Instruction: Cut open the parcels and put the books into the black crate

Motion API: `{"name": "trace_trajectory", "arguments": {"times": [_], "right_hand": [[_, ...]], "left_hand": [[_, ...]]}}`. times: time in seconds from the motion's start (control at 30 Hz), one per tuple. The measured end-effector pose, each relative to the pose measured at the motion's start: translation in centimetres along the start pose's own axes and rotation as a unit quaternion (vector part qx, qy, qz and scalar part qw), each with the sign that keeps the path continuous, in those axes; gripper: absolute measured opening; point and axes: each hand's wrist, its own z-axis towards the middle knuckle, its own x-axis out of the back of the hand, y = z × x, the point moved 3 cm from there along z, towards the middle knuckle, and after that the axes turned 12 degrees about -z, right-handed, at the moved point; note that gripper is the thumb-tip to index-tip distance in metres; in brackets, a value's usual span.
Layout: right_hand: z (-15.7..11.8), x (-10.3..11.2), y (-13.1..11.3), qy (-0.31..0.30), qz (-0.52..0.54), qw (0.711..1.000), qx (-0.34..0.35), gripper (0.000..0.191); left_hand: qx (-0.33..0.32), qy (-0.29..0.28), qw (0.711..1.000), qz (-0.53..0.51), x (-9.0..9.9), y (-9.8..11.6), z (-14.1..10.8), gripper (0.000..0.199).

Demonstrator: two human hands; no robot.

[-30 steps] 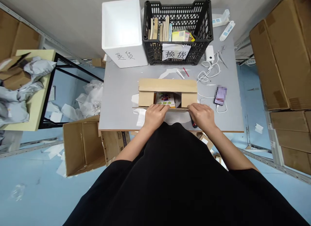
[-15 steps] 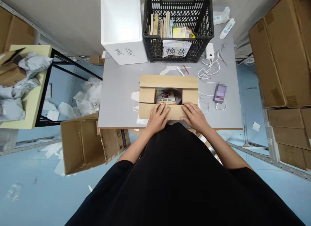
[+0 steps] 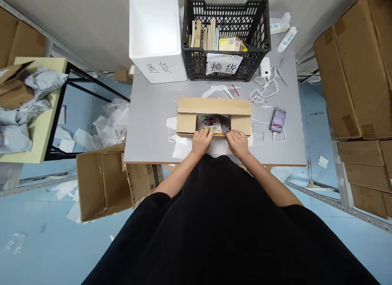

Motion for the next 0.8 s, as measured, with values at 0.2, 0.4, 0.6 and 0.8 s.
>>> {"name": "trace_trajectory", "arguments": {"times": [0.2,0.4,0.6,0.8], "right_hand": [[-0.1,1.6,-0.2,-0.035,0.024,0.999,0.020,0.029],[0.3,6.5,2.1,-0.001,0.195,0.981,-0.018,0.045],[3.3,5.1,10.7,0.036,0.254,0.953,-0.162,0.067],[5.9,2.1,13.3,0.017,0.325,0.923,-0.205,0.069]], "left_hand": [[-0.039,-0.008,0.998,-0.041,0.9,0.0,-0.5,0.031],[-0.058,0.076,0.976,-0.197,6.7,-1.4,-1.4,0.032],[0.093,0.168,0.942,-0.276,10.4,-11.2,2.3,0.049],[0.090,0.043,0.900,-0.424,8.9,-16.7,6.7,0.061]]}}
